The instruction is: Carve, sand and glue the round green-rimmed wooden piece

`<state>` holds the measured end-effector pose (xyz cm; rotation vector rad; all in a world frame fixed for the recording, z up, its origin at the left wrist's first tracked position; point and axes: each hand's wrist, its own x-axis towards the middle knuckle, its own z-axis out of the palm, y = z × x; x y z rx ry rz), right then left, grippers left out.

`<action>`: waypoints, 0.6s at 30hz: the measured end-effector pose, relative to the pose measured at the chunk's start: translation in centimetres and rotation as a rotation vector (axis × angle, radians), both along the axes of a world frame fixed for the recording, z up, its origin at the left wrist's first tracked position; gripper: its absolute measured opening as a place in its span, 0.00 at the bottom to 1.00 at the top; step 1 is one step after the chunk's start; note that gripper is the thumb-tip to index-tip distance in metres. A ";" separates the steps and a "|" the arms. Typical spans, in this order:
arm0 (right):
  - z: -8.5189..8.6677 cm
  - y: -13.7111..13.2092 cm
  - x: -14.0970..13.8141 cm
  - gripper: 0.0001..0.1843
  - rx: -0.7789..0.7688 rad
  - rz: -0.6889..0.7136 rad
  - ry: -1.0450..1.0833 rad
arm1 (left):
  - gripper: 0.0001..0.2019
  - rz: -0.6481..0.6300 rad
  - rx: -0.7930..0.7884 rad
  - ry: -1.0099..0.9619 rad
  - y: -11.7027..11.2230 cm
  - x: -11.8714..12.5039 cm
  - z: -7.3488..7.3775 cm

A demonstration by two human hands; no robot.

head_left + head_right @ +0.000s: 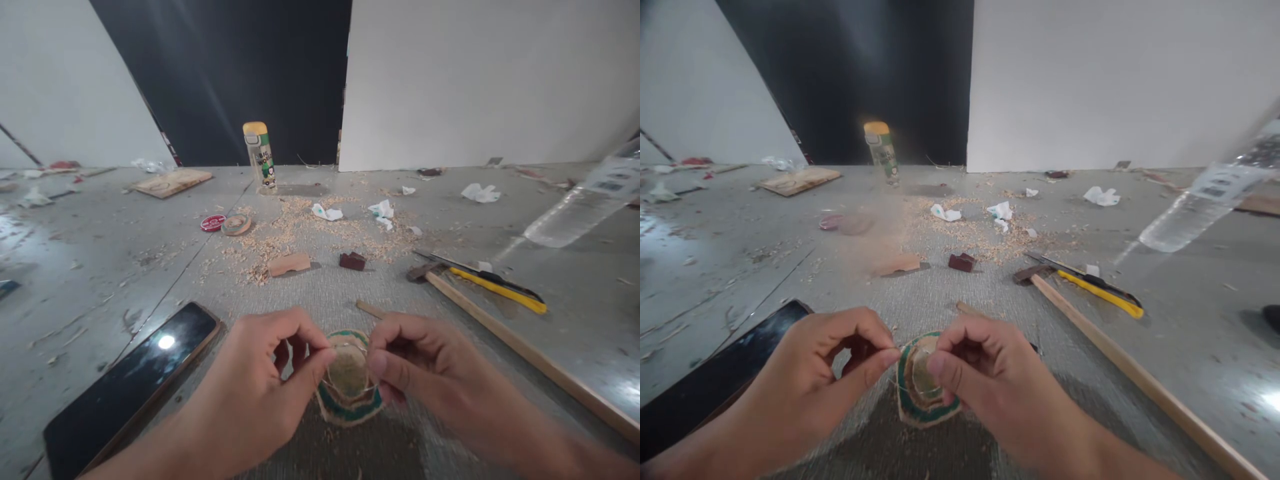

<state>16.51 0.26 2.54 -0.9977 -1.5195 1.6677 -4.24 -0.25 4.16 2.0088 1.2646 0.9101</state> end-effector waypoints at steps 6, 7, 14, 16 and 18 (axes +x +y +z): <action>1.1 0.2 -0.2 0.19 -0.006 0.009 0.012 | 0.09 -0.087 -0.338 -0.246 0.2 0.3 0.5; 1.1 0.2 -0.2 0.19 -0.004 0.011 0.018 | 0.09 -0.105 -0.376 -0.276 0.2 0.3 0.5; 0.8 0.4 0.2 0.20 0.038 0.044 0.004 | 0.09 -0.125 -0.455 -0.316 0.5 0.2 0.6; 0.6 0.5 0.3 0.18 0.067 0.043 -0.025 | 0.09 -0.123 -0.443 -0.303 0.6 0.2 0.5; 0.4 0.7 0.6 0.16 0.159 0.017 -0.115 | 0.08 -0.108 -0.371 -0.256 0.7 0.1 0.2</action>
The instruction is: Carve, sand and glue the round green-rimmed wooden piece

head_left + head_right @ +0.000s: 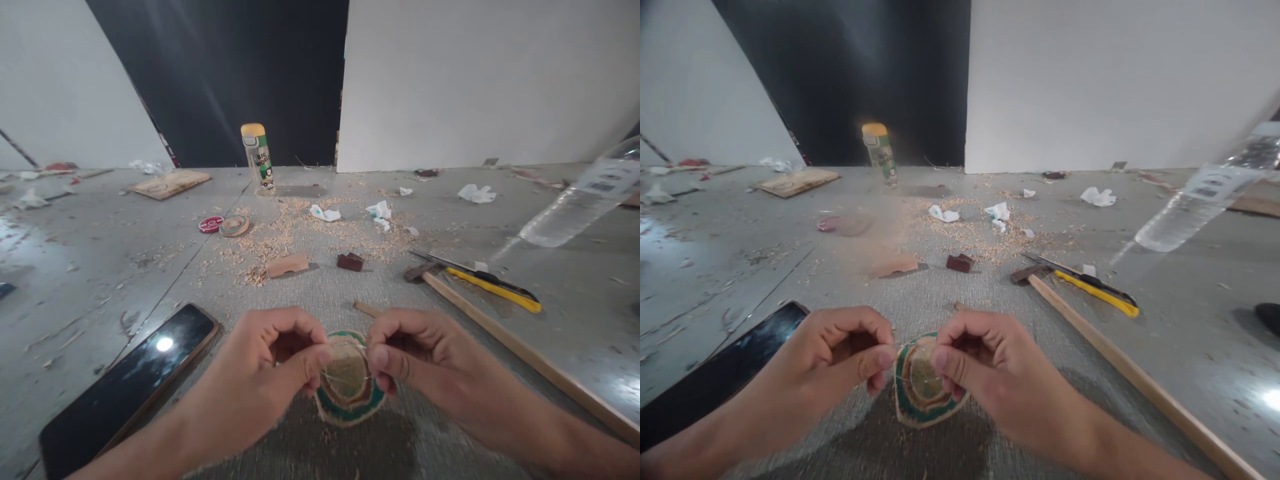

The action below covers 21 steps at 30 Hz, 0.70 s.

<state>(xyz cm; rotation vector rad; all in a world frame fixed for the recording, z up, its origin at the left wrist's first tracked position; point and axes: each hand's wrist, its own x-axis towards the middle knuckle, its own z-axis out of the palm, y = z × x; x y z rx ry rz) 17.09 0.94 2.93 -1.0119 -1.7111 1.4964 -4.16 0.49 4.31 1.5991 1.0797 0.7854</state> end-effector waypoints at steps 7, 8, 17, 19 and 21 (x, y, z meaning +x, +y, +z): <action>-1.5 1.3 2.1 0.11 0.835 0.140 -0.467 | 0.08 -0.207 0.713 0.256 1.1 -1.2 -2.9; -1.7 1.4 2.4 0.12 0.872 0.186 -0.530 | 0.09 -0.273 0.774 0.312 1.2 -1.3 -3.2; -1.6 1.0 2.4 0.12 0.833 0.341 -0.647 | 0.06 -0.437 0.936 0.495 0.6 -1.4 -3.5; -1.1 0.9 2.3 0.11 0.812 0.368 -0.675 | 0.05 -0.467 0.923 0.502 0.5 -1.4 -3.3; -0.8 0.8 2.2 0.10 0.797 0.379 -0.700 | 0.05 -0.488 0.934 0.499 0.5 -1.5 -3.3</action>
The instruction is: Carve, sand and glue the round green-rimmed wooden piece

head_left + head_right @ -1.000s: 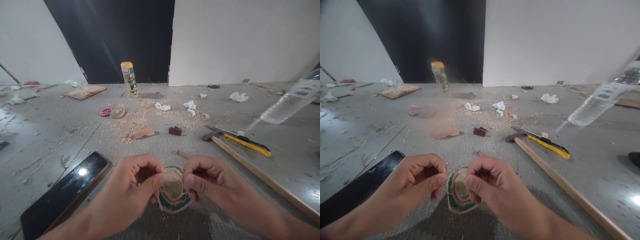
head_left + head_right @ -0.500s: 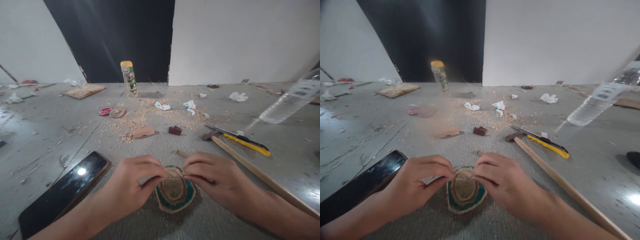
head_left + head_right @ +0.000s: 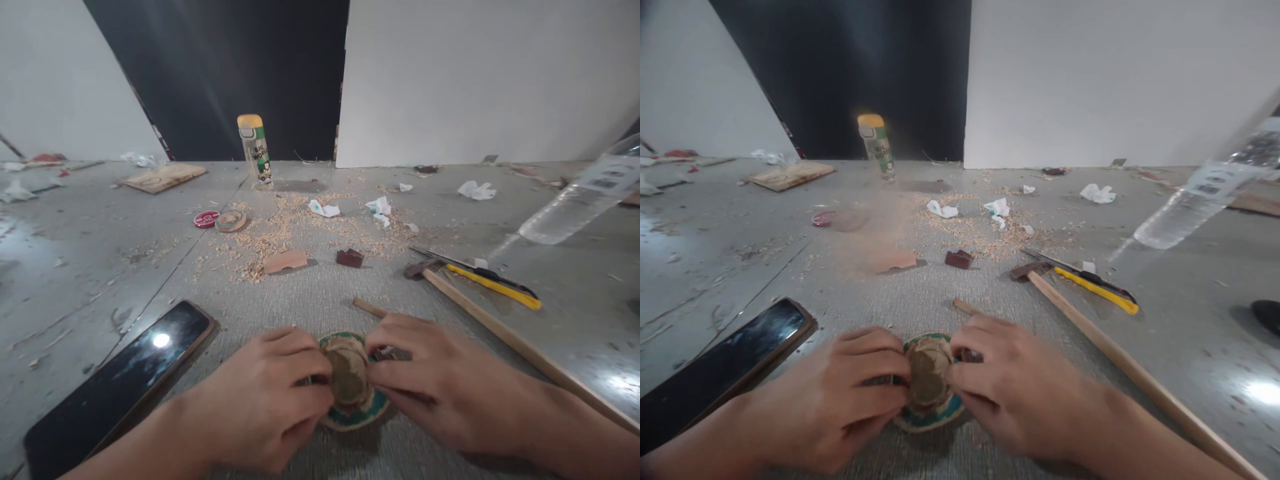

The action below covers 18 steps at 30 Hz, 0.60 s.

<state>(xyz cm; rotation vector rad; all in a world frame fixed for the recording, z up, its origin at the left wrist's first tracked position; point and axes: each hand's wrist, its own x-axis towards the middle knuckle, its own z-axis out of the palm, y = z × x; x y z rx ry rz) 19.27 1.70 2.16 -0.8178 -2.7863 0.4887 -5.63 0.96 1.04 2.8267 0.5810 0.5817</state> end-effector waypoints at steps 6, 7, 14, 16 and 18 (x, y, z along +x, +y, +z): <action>0.2 -0.3 0.1 0.11 0.004 -0.002 0.032 | 0.08 -0.007 0.055 -0.031 0.1 -0.3 0.0; 0.1 -0.3 0.1 0.11 0.010 -0.007 0.030 | 0.09 0.000 0.050 -0.031 0.1 -0.3 0.0; -0.5 -0.1 0.3 0.10 0.045 -0.056 0.067 | 0.07 0.015 0.058 -0.036 0.3 -0.3 -0.1; -0.6 -0.1 0.3 0.10 0.055 -0.083 0.074 | 0.07 0.041 0.080 -0.047 0.3 -0.5 -0.1; -0.8 0.0 0.1 0.11 0.055 -0.108 0.064 | 0.08 0.064 0.104 -0.071 0.4 -0.6 -0.2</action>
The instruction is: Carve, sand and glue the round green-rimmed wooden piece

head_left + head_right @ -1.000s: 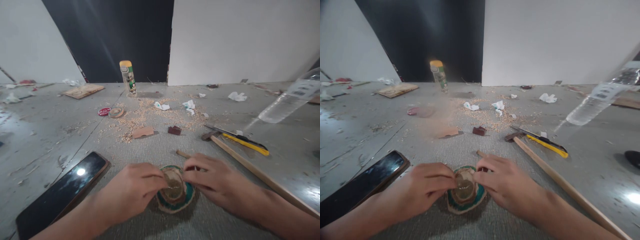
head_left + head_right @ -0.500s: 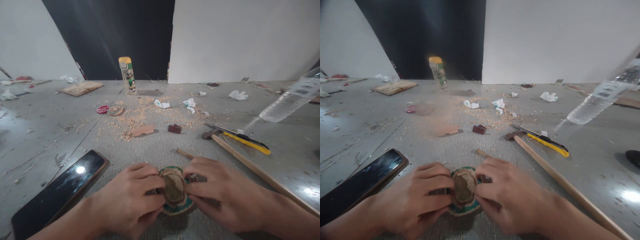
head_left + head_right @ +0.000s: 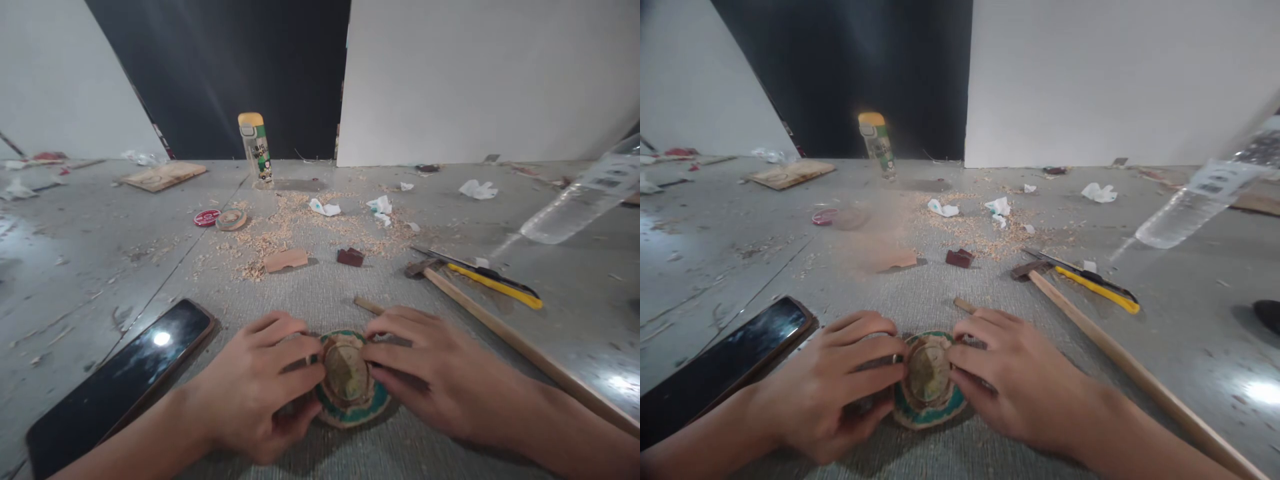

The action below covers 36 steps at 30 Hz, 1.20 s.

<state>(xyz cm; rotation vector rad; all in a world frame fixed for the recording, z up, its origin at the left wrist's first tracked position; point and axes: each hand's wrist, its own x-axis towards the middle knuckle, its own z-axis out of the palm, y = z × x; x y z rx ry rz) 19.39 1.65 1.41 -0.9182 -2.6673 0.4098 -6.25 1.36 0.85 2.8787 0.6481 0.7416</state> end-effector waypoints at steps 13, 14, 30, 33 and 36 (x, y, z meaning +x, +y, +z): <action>-0.8 -0.3 -0.3 0.14 0.054 -0.077 -0.084 | 0.10 0.036 0.081 -0.010 0.0 -0.1 -0.3; -0.9 -0.3 -0.3 0.15 0.057 -0.087 -0.084 | 0.11 0.043 0.084 -0.016 0.0 0.0 -0.3; -1.1 -1.1 -1.6 0.25 -0.001 -0.259 -0.062 | 0.12 0.200 -0.093 -0.012 -0.2 0.6 -1.2; -1.1 -1.0 -1.8 0.24 -0.031 -0.259 -0.064 | 0.10 0.248 -0.148 0.004 -0.1 0.7 -1.3; -1.1 -1.1 -1.9 0.23 -0.054 -0.275 -0.059 | 0.11 0.252 -0.181 0.013 -0.1 0.7 -1.3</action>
